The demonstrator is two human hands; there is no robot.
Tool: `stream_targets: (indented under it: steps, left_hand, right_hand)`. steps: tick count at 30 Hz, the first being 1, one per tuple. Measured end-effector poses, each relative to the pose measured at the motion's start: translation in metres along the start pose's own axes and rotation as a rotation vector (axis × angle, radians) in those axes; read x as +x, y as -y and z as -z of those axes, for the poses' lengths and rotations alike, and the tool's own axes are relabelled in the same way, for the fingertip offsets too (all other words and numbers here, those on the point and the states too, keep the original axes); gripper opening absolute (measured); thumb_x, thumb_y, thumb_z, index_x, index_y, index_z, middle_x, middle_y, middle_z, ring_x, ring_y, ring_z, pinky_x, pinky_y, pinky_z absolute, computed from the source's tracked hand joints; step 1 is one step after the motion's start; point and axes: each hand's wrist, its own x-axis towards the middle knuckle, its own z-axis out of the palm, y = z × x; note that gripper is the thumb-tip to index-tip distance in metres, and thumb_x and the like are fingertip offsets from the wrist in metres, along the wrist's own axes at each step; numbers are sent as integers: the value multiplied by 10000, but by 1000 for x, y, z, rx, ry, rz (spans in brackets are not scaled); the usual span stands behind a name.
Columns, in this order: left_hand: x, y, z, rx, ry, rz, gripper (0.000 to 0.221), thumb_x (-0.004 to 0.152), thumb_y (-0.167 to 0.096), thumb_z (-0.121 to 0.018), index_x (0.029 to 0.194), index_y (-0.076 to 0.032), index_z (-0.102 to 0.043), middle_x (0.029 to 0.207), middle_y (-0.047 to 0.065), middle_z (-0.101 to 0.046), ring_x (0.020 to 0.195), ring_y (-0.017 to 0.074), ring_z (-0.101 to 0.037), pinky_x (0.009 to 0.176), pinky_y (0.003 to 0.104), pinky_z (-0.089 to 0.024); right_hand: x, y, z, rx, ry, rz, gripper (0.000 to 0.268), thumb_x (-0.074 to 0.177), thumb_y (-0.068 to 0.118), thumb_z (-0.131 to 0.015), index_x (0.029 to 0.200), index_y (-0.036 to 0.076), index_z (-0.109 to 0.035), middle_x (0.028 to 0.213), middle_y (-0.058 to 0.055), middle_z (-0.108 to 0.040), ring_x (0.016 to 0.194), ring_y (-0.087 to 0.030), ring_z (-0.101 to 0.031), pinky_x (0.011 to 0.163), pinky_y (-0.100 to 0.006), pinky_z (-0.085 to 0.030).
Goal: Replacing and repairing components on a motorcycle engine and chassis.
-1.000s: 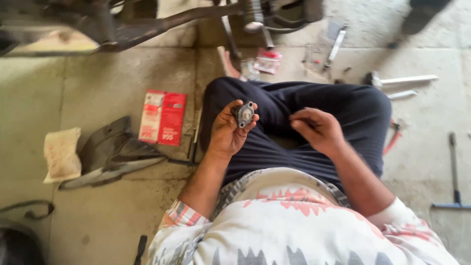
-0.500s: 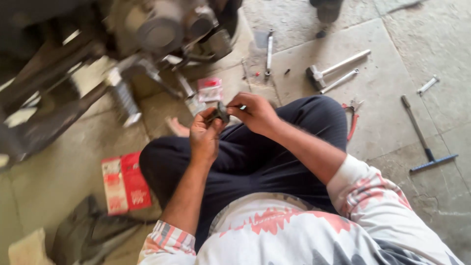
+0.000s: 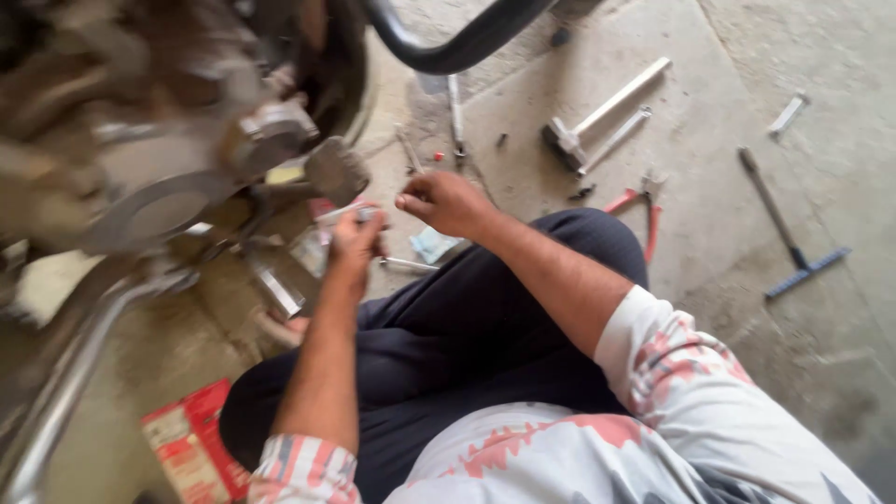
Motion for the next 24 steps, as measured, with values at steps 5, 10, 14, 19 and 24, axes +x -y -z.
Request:
stream_targets:
  steps: [5, 10, 14, 19, 24]
  left_hand:
    - [-8, -4, 6, -138, -107, 91, 307, 967, -203, -727, 1215, -71, -603, 913, 38, -634, 620, 108, -591, 562, 256, -546]
    - [-23, -30, -16, -237, -161, 5, 381, 889, -47, -770, 1207, -85, -565, 982, 56, -660, 739, 130, -667, 619, 260, -585]
    - [-35, -42, -14, -150, -200, -64, 358, 863, -9, -804, 1170, -57, -625, 1007, 72, -675, 817, 136, -675, 653, 257, -583]
    - [-41, -48, -19, 39, -245, -136, 357, 802, -29, -855, 1078, -76, -633, 978, 58, -689, 815, 126, -676, 637, 255, -581]
    - [-44, -44, -20, 215, -180, -345, 390, 808, -85, -922, 1030, -76, -601, 980, 51, -683, 866, 103, -653, 763, 234, -559]
  right_hand:
    - [-1, -5, 28, -187, -111, 10, 283, 948, 372, -668, 1036, 125, -773, 994, -75, -776, 933, -299, -722, 795, -450, -554]
    - [2, -13, 72, -363, -74, -160, 329, 981, 445, -617, 1103, 170, -750, 1031, -51, -765, 968, -252, -722, 838, -428, -562]
    - [17, -77, 123, -211, -247, -205, 302, 1012, 327, -601, 1184, 110, -720, 1043, -65, -763, 928, -218, -718, 832, -394, -572]
    - [52, -111, 156, -152, -254, -423, 284, 1010, 324, -662, 1077, 61, -747, 880, -56, -752, 741, -165, -694, 695, -364, -589]
    - [90, -155, 106, -484, 152, -606, 285, 978, 321, -704, 992, 46, -780, 908, -81, -771, 788, -229, -718, 738, -424, -586]
